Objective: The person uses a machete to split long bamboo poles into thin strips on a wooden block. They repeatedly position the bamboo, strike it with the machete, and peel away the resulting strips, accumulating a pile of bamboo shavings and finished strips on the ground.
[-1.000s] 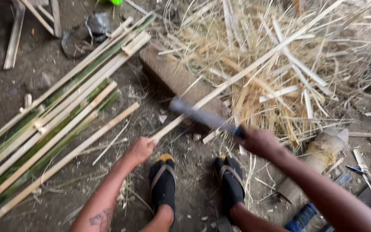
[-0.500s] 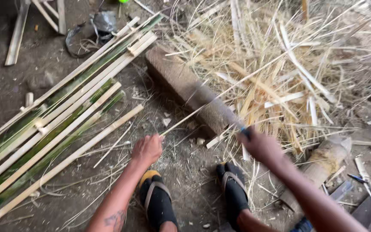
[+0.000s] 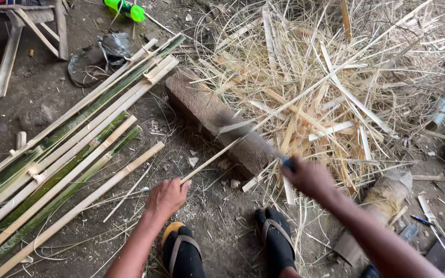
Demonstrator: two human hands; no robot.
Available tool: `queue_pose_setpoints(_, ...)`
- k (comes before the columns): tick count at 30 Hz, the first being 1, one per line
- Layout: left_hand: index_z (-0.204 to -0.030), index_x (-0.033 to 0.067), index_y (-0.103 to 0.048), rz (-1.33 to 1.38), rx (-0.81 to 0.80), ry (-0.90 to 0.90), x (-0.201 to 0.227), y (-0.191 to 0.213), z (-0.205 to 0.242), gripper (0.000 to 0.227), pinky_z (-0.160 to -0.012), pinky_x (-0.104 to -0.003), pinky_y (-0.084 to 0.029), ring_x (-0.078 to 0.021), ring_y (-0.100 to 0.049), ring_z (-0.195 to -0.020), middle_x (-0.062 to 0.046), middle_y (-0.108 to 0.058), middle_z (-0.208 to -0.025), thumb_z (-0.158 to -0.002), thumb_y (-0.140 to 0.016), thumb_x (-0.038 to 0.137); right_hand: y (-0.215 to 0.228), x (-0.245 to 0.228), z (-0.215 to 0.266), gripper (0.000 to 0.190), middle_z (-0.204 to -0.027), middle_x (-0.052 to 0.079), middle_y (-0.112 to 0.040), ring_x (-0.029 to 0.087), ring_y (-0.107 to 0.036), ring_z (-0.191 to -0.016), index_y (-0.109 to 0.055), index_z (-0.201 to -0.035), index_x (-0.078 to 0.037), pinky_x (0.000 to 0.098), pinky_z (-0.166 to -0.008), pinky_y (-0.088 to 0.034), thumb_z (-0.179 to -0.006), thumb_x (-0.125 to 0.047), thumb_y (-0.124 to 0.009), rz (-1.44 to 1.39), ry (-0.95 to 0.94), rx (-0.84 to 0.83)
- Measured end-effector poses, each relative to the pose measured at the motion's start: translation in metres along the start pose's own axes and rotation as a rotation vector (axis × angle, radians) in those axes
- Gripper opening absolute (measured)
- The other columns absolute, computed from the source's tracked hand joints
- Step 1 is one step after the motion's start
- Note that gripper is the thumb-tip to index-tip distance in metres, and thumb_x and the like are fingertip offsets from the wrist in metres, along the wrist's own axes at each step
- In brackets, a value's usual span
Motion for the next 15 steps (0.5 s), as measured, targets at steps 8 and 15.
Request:
queue_pose_setpoints(8, -0.075, 0.0153, -0.068, -0.165, -0.095, 0.285, -0.158, 0.012, 0.083, 0.037, -0.039, -0.028, -0.031, -0.0082, -0.04, -0.045, 0.002, -0.054, -0.056, -0.101, -0.048, 0.033, 0.065, 0.07, -0.041, 0.053, -0.059, 0.005, -0.055, 0.014, -0.048, -0.041, -0.056, -0.115, -0.005, 0.0317, -0.035, -0.043, -0.111, -0.05, -0.028, 0.18, -0.137, 0.119)
queue_pose_setpoints(15, -0.141, 0.0074, -0.052, 0.34, -0.324, -0.085, -0.057, 0.026, -0.009, 0.08, -0.098, -0.04, -0.044, -0.0172, -0.051, -0.125, -0.008, -0.051, -0.143, -0.089, -0.062, 0.067, 0.05, 0.071, -0.064, 0.059, -0.063, 0.007, -0.062, 0.015, -0.053, -0.041, -0.061, -0.108, -0.002, 0.0308, -0.034, -0.049, -0.099, -0.058, -0.048, 0.028, -0.082, 0.204)
Point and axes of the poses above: each hand's wrist, its own z-axis away from the middle knuckle, its own y-axis out of the back of the hand, x = y × z, the point moved 9 cm from there along -z, towards the middle knuckle
